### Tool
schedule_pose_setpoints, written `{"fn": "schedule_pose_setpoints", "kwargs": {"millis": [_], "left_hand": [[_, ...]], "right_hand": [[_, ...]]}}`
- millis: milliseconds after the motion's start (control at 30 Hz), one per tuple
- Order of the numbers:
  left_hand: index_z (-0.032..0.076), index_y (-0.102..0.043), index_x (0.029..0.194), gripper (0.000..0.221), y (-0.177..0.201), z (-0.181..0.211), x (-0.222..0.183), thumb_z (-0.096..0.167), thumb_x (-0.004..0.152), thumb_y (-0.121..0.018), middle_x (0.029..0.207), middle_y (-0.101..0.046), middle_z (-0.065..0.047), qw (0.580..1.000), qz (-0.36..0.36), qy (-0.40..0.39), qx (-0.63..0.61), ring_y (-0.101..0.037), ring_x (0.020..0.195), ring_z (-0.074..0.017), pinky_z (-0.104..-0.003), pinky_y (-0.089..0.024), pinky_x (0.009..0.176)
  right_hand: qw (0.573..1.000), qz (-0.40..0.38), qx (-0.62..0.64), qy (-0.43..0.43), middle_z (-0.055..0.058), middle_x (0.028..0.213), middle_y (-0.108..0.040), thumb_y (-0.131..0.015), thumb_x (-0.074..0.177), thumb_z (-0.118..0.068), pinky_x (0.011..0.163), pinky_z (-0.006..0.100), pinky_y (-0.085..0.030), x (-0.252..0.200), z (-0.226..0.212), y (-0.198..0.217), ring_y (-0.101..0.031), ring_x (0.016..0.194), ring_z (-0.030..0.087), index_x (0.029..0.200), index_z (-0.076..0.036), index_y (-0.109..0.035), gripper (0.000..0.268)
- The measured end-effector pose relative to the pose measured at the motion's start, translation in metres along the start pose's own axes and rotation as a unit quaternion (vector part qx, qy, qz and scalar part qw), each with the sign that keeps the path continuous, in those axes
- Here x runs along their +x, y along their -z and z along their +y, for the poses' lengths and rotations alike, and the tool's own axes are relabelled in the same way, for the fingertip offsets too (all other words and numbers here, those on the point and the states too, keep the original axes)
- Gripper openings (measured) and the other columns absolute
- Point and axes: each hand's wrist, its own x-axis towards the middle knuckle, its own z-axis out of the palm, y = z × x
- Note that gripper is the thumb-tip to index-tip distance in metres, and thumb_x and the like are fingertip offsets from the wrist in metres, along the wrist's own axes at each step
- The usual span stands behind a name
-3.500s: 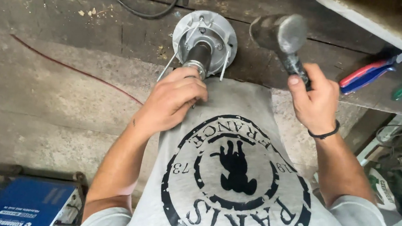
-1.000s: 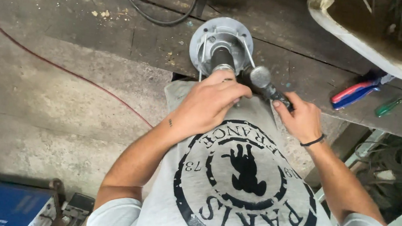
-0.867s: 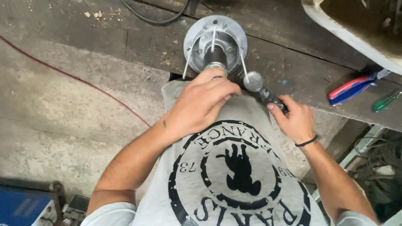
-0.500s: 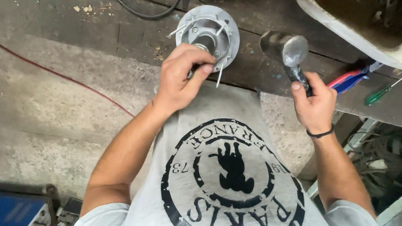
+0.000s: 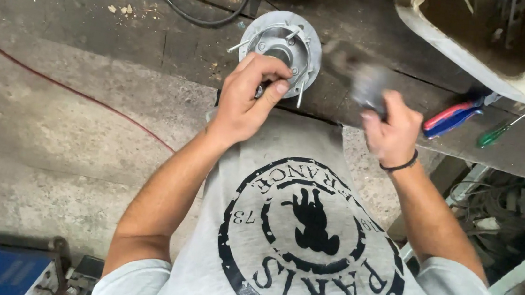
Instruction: Disassembling an electric motor by using a hammer and punch to extract the shaft and internal components.
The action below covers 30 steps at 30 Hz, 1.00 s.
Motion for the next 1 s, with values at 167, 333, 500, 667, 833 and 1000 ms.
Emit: {"fn": "schedule_pose_setpoints", "kwargs": {"millis": [167, 333, 500, 667, 833, 1000], "left_hand": [[0.007, -0.064, 0.117, 0.016, -0.008, 0.011, 0.005, 0.015, 0.103, -0.063, 0.088, -0.070, -0.013, 0.996, -0.085, 0.009, 0.014, -0.064, 0.095, -0.0374, -0.051, -0.053, 0.090], [0.011, -0.068, 0.117, 0.018, -0.002, 0.002, 0.000, 0.007, 0.100, -0.062, 0.102, -0.074, -0.010, 0.977, -0.178, 0.008, 0.121, -0.063, 0.120, -0.0319, -0.049, -0.042, 0.113], [0.009, -0.069, 0.114, 0.021, 0.010, 0.033, 0.011, -0.002, 0.099, -0.058, 0.111, -0.075, -0.011, 0.988, -0.126, 0.071, 0.044, -0.057, 0.131, -0.0365, -0.056, -0.035, 0.118], [0.011, -0.069, 0.095, 0.017, -0.011, 0.012, -0.004, -0.005, 0.096, -0.063, 0.091, -0.076, -0.002, 0.994, -0.021, 0.085, -0.064, -0.063, 0.114, -0.0212, -0.045, -0.023, 0.125], [0.005, -0.072, 0.084, 0.010, -0.008, -0.022, -0.008, -0.004, 0.082, -0.068, 0.071, -0.071, -0.003, 0.992, 0.005, -0.036, -0.122, -0.062, 0.087, -0.0215, -0.048, -0.037, 0.118], [0.008, -0.076, 0.077, 0.016, -0.005, -0.032, -0.004, -0.005, 0.074, -0.068, 0.069, -0.069, 0.001, 0.987, -0.074, -0.072, -0.124, -0.063, 0.082, -0.0205, -0.049, -0.043, 0.112]], "right_hand": [[0.983, -0.109, -0.137, -0.065, 0.014, 0.062, -0.060, -0.064, 0.105, -0.050, 0.065, 0.052, -0.051, -0.003, -0.005, 0.001, -0.069, 0.075, 0.044, 0.109, -0.021, -0.065, 0.029], [0.972, -0.133, -0.119, -0.154, 0.011, 0.054, -0.059, -0.067, 0.101, -0.056, 0.070, 0.050, -0.053, -0.034, 0.005, 0.008, -0.071, 0.079, 0.040, 0.108, -0.025, -0.067, 0.031], [0.968, -0.130, -0.089, -0.196, 0.007, 0.048, -0.057, -0.070, 0.098, -0.054, 0.068, 0.049, -0.053, -0.039, 0.018, 0.005, -0.071, 0.075, 0.038, 0.105, -0.026, -0.070, 0.028], [0.983, -0.064, -0.035, -0.170, 0.008, 0.048, -0.054, -0.074, 0.101, -0.045, 0.063, 0.043, -0.052, -0.013, 0.012, 0.014, -0.070, 0.070, 0.034, 0.108, -0.025, -0.071, 0.021], [0.995, -0.010, 0.082, -0.056, 0.013, 0.062, -0.056, -0.066, 0.109, -0.024, 0.060, 0.038, -0.046, 0.030, -0.014, 0.035, -0.063, 0.063, 0.032, 0.110, -0.014, -0.071, 0.012], [0.995, -0.008, 0.101, -0.007, 0.012, 0.064, -0.054, -0.069, 0.106, -0.026, 0.058, 0.039, -0.044, 0.046, -0.036, 0.039, -0.059, 0.060, 0.030, 0.108, -0.011, -0.071, 0.015]]}}
